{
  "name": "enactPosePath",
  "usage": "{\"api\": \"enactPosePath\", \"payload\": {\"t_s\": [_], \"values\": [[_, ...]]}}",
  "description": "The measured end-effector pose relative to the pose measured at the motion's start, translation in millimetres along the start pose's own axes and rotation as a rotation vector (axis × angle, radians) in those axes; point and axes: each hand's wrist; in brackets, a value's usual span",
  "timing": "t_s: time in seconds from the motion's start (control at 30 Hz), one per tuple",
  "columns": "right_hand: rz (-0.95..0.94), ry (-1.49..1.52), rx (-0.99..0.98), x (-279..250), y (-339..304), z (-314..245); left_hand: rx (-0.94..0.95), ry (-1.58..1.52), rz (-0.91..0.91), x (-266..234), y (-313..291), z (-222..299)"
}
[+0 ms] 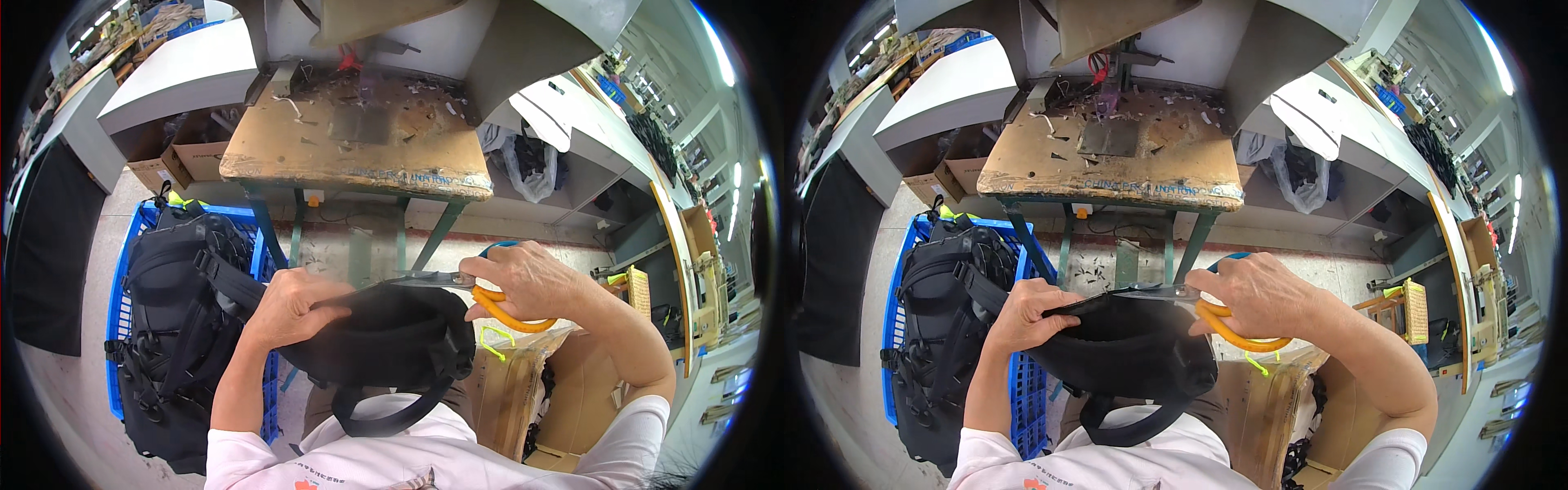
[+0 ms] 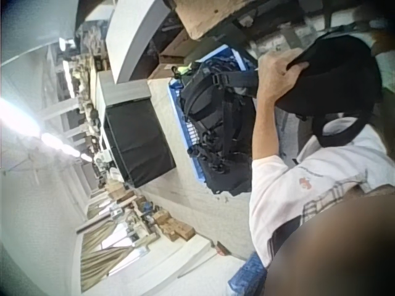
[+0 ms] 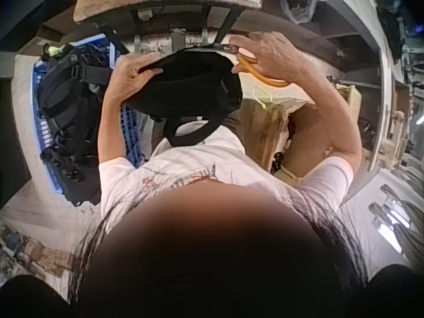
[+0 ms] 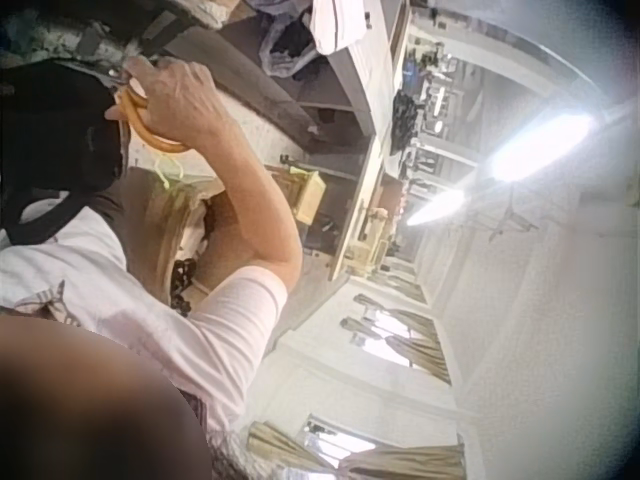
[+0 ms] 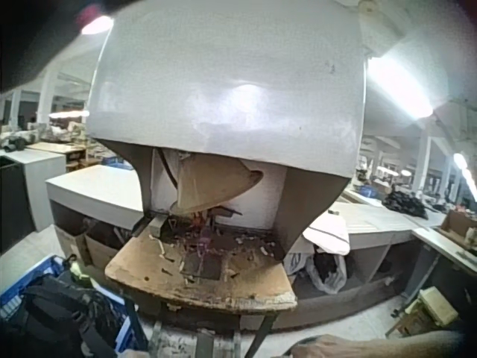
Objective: The person is using scissors to trim excess material and threads from finished backpacks or bags in a factory setting.
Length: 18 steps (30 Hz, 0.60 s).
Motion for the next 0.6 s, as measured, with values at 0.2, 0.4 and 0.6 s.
{"api": "enactPosePath", "payload": {"t_s": [0.2,0.4,0.6], "values": [[-0.053,0.175,0.114,-2,-6,3,-0.031,-0.022,-0.019,2,0,-5],[0.143,0.586,0.286,41,12,-4,-0.151,0.087,-0.156,15,13,-3],[0.072,0.960,0.404,76,17,1,-0.188,0.170,-0.189,-1,6,-18]]}}
Point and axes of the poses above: each hand's wrist, its own y-axis towards the middle knuckle, its own x-axis out of the palm, z = x × y, and after that the axes turned 8 degrees about z, right-handed
